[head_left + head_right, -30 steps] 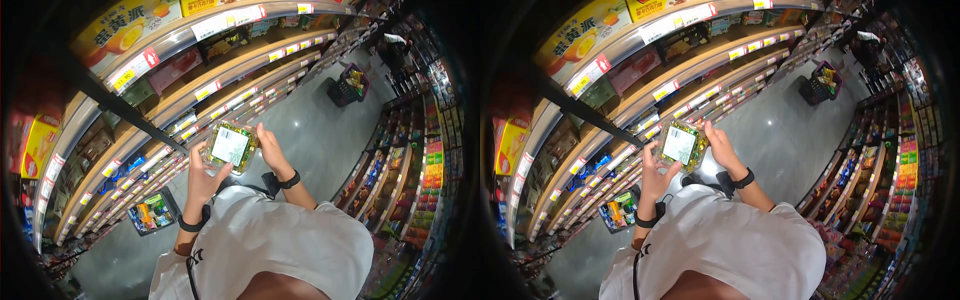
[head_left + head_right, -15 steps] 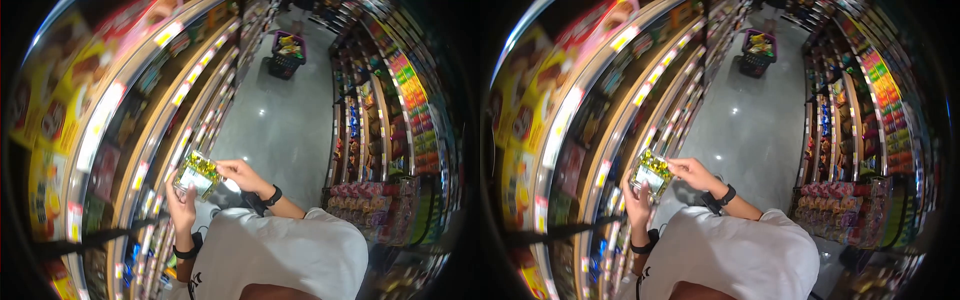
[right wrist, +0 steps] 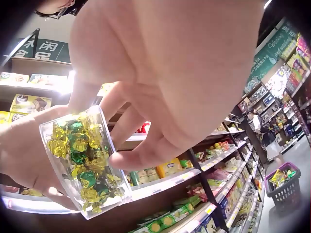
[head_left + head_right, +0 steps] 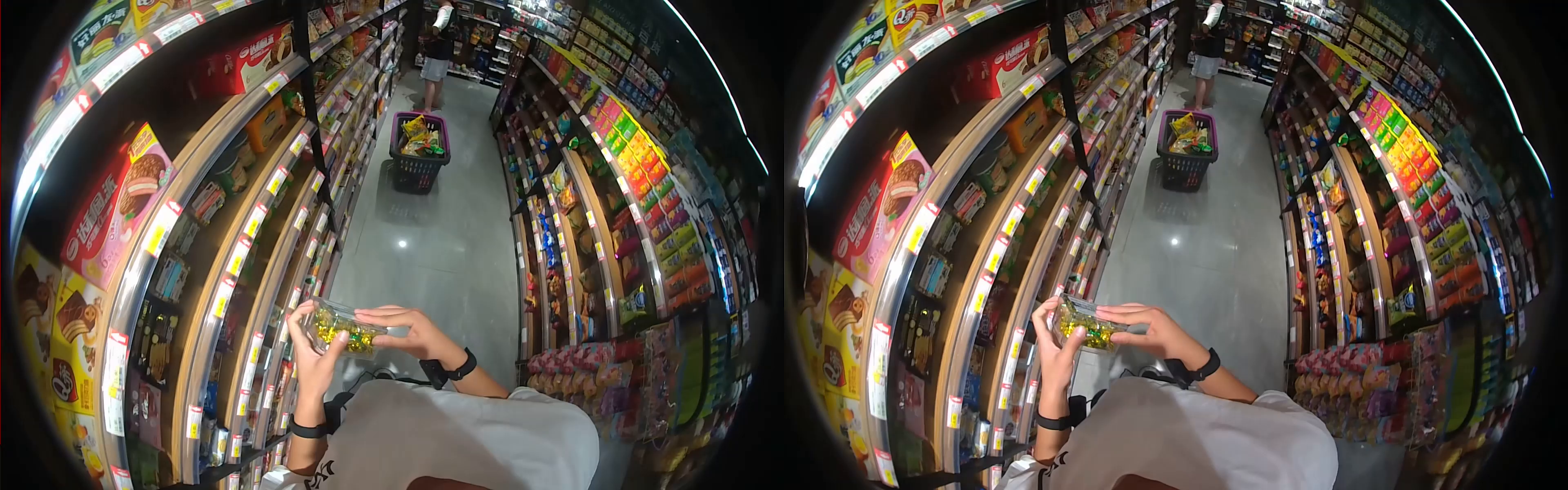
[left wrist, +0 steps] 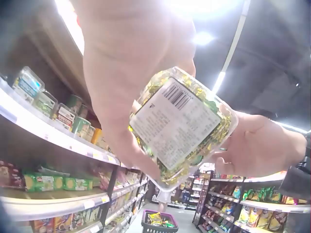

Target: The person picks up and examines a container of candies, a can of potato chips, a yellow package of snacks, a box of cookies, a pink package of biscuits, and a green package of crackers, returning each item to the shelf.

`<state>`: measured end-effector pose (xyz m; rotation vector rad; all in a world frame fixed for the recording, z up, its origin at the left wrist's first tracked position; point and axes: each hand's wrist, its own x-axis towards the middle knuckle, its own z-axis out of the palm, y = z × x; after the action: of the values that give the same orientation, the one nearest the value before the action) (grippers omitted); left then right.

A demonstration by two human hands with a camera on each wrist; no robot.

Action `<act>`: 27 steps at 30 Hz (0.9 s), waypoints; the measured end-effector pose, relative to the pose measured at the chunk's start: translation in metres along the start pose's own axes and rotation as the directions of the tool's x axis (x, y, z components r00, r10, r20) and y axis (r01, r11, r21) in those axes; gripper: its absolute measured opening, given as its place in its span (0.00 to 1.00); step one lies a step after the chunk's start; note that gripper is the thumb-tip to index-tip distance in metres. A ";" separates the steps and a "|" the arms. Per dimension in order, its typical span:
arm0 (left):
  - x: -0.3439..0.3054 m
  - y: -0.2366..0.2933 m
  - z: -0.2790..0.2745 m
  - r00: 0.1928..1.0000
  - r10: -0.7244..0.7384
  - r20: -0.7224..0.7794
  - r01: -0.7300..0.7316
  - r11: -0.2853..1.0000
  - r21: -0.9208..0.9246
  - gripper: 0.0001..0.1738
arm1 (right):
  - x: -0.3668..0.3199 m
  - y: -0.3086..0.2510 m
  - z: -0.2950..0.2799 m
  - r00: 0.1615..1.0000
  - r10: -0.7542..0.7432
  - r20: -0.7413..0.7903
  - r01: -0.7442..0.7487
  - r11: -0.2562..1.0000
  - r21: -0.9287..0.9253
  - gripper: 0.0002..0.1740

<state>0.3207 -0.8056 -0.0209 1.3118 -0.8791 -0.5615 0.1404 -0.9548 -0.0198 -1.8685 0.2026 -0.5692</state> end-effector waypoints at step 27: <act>0.102 -0.001 -0.115 0.970 0.052 -0.235 -0.012 0.985 0.171 0.55 | 0.233 0.073 0.057 0.977 0.055 0.208 -0.113 0.954 0.279 0.49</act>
<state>0.4729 -0.8190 -0.0004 1.4809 -0.7581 -0.2994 0.3798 -1.0278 -0.0353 -1.6091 0.0625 -0.3305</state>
